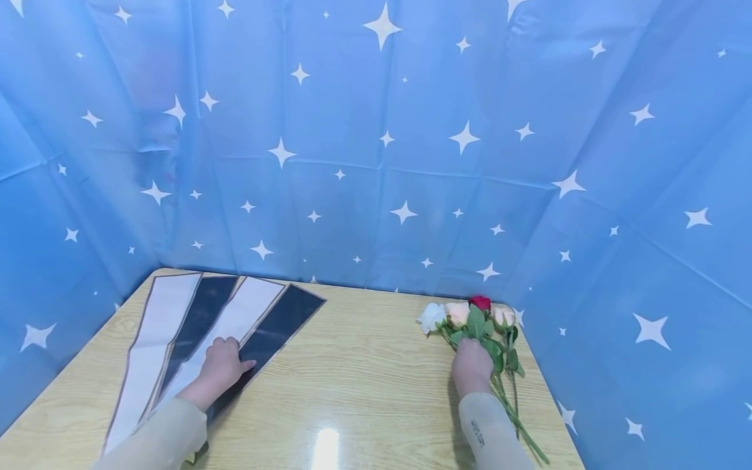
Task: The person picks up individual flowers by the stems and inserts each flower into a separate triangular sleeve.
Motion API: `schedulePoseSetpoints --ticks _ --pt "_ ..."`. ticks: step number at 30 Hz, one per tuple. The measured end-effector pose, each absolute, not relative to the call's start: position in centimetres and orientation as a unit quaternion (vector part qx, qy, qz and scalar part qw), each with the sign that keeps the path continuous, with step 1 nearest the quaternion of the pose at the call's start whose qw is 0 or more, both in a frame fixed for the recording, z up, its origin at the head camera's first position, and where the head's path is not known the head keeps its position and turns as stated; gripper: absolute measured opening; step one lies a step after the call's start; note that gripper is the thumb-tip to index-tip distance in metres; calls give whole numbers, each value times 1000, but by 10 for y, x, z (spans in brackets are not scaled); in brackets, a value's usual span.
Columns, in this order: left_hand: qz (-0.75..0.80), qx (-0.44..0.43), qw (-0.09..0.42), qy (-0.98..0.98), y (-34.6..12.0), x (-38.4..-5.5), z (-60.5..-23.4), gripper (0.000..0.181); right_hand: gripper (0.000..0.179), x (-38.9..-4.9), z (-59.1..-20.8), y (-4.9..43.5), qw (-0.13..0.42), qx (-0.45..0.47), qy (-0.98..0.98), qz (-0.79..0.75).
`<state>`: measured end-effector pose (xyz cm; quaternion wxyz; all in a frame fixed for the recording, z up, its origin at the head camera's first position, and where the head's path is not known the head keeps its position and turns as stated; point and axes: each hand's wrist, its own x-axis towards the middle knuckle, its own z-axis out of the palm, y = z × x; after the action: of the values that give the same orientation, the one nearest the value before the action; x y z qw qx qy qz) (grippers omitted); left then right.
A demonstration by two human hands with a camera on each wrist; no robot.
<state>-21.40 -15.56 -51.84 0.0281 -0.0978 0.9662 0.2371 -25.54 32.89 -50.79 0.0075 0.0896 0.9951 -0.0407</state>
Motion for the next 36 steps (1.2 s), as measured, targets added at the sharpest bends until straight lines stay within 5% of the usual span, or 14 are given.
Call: schedulePoseSetpoints --ticks 18,26,36 --pt "288 -112 62 949 -163 -226 -512 46 12 -251 -499 321 -14 74 994 -80" --pt "376 -92 62 920 -169 -235 -514 78 12 -250 -498 317 -21 64 994 -92" --pt "481 -121 11 868 -171 -240 -511 54 15 -245 -481 300 -78 30 988 -128"
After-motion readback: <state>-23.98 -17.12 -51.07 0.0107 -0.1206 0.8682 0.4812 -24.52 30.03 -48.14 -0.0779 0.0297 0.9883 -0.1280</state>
